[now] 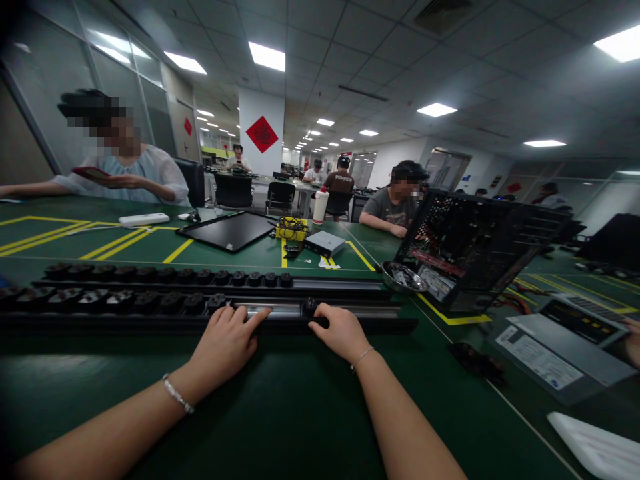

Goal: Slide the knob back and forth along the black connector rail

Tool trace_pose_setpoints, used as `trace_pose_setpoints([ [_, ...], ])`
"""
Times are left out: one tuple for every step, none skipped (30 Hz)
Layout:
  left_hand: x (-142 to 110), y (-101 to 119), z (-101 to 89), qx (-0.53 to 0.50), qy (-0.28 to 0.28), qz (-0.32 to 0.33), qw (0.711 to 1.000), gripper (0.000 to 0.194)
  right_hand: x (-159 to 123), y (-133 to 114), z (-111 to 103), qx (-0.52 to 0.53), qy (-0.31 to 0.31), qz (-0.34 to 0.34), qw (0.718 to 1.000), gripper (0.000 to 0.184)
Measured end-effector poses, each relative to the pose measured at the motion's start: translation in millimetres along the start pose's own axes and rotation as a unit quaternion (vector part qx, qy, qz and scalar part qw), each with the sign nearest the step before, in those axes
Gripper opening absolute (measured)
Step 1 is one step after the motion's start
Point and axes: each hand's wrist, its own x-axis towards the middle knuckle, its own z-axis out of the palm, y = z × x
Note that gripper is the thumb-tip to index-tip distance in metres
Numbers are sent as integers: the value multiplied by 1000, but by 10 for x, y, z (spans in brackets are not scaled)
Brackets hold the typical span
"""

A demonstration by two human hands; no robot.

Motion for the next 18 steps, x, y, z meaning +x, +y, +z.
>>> trace_pose_setpoints([
  [1,0,0,0,-1,-1,1000,51,-1,-4,-3,-1,-1,1,1000,11],
  [1,-1,1,-1,-1,-2,1000,51,-2,-9,-7,-2,-2,2,1000,11],
  [2,-1,1,-3,-2,-3,1000,52,-3,-15,-13,-4,-3,2,1000,10],
  [3,-1,0,-5,-4,-3,1000,52,-6,-20,-20,-6,-6,1,1000,10],
  [4,-1,-2,-8,-5,-2,1000,53,-8,-23,-27,-8,-8,-1,1000,9],
  [4,-1,-4,-10,-6,-1,1000,53,-10,-25,-35,-9,-11,-5,1000,9],
  [5,0,-7,-13,-7,0,1000,53,-11,-25,-42,-9,-12,-8,1000,9],
  [5,1,-11,-14,-8,0,1000,53,-12,-23,-48,-7,-13,-9,1000,9],
  [4,1,-14,-14,-9,0,1000,53,-12,-20,-54,-5,-14,-10,1000,9],
  [3,2,-17,-13,-9,1,1000,53,-11,-17,-60,0,-14,-10,1000,9],
  [1,3,-18,-10,-8,2,1000,52,-10,-15,-65,4,-15,-11,1000,9],
  [0,3,-19,-7,-6,3,1000,52,-9,-12,-69,8,-17,-10,1000,9],
  [-2,2,-18,-5,-5,3,1000,52,-8,-11,-71,10,-17,-9,1000,9],
  [-3,2,-17,-4,-4,4,1000,52,-6,-10,-73,12,-17,-6,1000,9],
  [-3,1,-15,-3,-3,5,1000,52,-5,-10,-73,14,-17,-3,1000,8],
  [-3,0,-15,-3,-3,4,1000,52,-4,-10,-72,16,-16,0,1000,8],
  [-3,0,-16,-3,-2,3,1000,52,-2,-10,-70,18,-16,2,1000,8],
  [-2,0,-18,-3,-2,3,1000,52,-2,-11,-67,20,-16,3,1000,8],
])
